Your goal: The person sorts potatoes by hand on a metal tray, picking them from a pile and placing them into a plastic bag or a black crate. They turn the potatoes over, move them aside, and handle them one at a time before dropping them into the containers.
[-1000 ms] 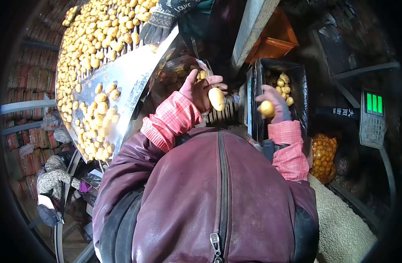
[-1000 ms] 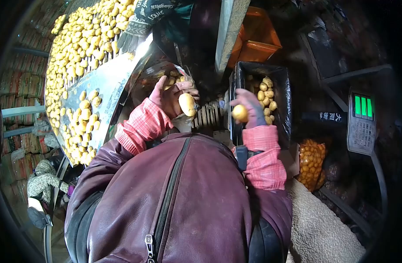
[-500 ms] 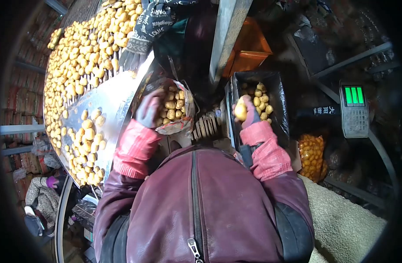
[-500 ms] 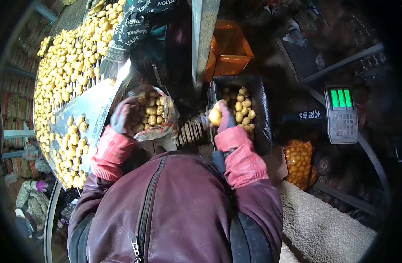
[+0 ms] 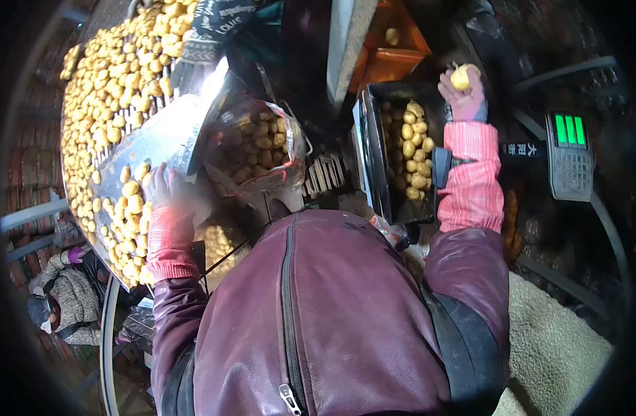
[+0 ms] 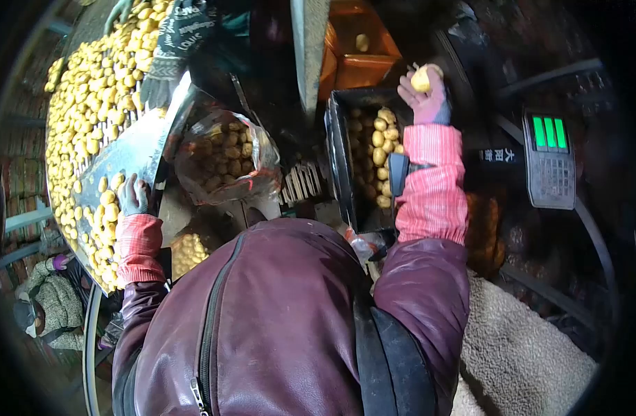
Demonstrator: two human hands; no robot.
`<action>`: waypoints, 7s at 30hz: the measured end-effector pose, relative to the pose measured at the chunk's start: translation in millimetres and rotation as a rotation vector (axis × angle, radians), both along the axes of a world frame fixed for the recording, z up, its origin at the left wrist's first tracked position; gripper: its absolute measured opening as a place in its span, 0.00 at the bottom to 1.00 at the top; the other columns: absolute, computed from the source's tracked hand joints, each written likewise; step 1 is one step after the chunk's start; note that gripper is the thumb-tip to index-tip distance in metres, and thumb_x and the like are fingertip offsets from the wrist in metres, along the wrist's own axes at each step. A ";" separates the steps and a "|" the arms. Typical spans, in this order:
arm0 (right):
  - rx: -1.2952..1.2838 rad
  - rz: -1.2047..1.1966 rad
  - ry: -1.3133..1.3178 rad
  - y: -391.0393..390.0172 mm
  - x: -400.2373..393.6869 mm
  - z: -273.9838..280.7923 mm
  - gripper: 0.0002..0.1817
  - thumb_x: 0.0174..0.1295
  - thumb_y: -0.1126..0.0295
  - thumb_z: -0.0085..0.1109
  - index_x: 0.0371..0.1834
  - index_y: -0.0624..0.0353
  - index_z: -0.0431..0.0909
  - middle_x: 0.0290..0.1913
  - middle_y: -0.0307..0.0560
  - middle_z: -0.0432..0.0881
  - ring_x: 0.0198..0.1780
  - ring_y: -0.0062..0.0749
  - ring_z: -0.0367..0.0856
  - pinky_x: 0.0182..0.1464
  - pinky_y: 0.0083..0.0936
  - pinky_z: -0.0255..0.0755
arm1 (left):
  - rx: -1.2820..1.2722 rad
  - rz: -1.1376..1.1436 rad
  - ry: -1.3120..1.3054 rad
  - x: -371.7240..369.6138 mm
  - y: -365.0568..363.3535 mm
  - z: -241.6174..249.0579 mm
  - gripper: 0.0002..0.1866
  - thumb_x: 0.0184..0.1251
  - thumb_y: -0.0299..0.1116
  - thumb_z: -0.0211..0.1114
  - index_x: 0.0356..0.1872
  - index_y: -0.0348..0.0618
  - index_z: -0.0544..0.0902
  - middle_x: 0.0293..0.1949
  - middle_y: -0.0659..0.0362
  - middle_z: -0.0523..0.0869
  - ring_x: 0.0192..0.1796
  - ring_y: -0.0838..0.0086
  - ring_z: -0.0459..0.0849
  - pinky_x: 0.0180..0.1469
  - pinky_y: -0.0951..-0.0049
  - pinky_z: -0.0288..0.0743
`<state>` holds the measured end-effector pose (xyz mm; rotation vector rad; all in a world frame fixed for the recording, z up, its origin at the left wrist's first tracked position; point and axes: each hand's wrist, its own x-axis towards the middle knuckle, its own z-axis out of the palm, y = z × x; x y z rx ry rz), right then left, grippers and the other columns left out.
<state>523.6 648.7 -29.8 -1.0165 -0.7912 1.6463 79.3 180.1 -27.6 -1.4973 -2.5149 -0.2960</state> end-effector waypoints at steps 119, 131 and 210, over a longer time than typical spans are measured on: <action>0.739 0.810 -0.362 -188.3 -289.8 -29.8 0.16 0.70 0.72 0.52 0.58 0.63 0.76 0.52 0.49 0.81 0.50 0.30 0.79 0.54 0.26 0.74 | 0.170 0.307 -0.326 -1.0 4.0 -22.0 0.13 0.67 0.43 0.57 0.42 0.46 0.81 0.37 0.50 0.81 0.43 0.52 0.79 0.47 0.55 0.73; 1.406 1.441 -0.426 -405.2 -507.8 33.2 0.12 0.61 0.72 0.58 0.48 0.55 0.79 0.45 0.49 0.82 0.39 0.42 0.84 0.40 0.34 0.78 | 0.592 0.156 -0.335 -1.1 -147.5 -8.8 0.09 0.59 0.36 0.64 0.34 0.42 0.78 0.30 0.53 0.78 0.35 0.55 0.79 0.38 0.56 0.71; -0.463 1.398 -0.065 -397.3 -474.0 39.5 0.38 0.64 0.37 0.41 0.69 0.54 0.65 0.55 0.56 0.79 0.44 0.50 0.85 0.25 0.36 0.82 | 0.527 0.295 -0.651 -100.0 -99.5 43.4 0.33 0.59 0.48 0.72 0.63 0.42 0.75 0.46 0.47 0.79 0.48 0.56 0.81 0.50 0.64 0.76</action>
